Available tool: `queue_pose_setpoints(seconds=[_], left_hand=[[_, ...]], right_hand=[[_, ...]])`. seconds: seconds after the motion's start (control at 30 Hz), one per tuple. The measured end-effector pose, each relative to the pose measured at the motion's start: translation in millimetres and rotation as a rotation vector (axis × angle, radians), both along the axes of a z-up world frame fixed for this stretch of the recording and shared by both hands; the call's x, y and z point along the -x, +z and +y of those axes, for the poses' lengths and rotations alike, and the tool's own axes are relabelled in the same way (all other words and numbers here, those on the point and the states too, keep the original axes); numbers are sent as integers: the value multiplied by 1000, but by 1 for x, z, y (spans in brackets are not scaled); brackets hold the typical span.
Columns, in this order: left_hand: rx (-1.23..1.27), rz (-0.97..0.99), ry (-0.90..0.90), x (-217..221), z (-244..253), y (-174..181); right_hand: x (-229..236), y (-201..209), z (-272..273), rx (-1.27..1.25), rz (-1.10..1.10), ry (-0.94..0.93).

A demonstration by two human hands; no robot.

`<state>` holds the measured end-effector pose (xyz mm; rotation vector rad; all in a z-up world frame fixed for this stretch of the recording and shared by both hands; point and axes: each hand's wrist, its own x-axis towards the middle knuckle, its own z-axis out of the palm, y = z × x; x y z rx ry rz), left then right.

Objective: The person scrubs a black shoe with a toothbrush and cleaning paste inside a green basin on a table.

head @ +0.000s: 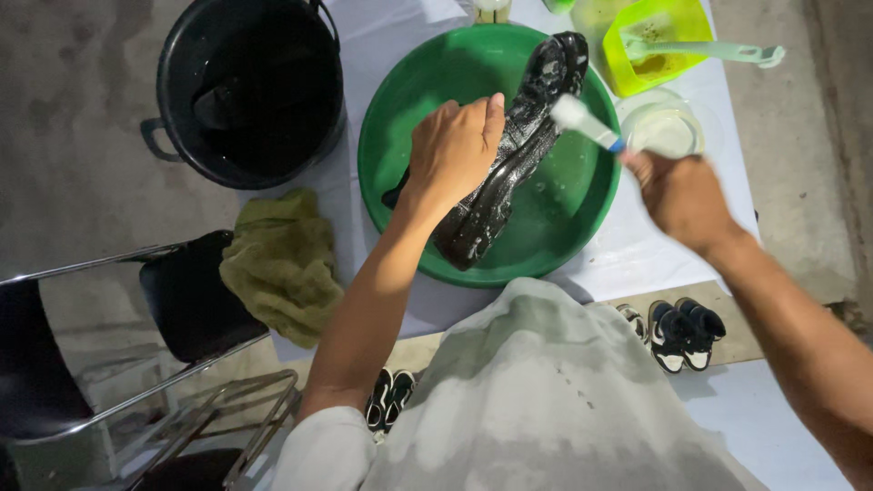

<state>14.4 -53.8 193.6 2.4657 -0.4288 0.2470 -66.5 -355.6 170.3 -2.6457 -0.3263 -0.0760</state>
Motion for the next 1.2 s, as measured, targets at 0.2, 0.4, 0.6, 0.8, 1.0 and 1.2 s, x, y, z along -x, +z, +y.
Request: queue_pose_setpoints(seconds=[0.2,0.4,0.6,0.8,1.0,1.2], left_hand=[[-4,-28,41,6,0,-3],[2,-42,40,10,-1,-5],[-20,-35,90,13,5,-12],[46,28,117,11,4,-17],[-13,-5,133,14,9,-16],[30,-19,82,22,16,-15]], right_hand=[[32,15,27,-64,180,139],[11,7,27,116,208,-45],[30,7,27,1,157,18],[48,-3,50,80,196,189],[10,19,29,29,89,-28],[66,6,62,94,169,279]])
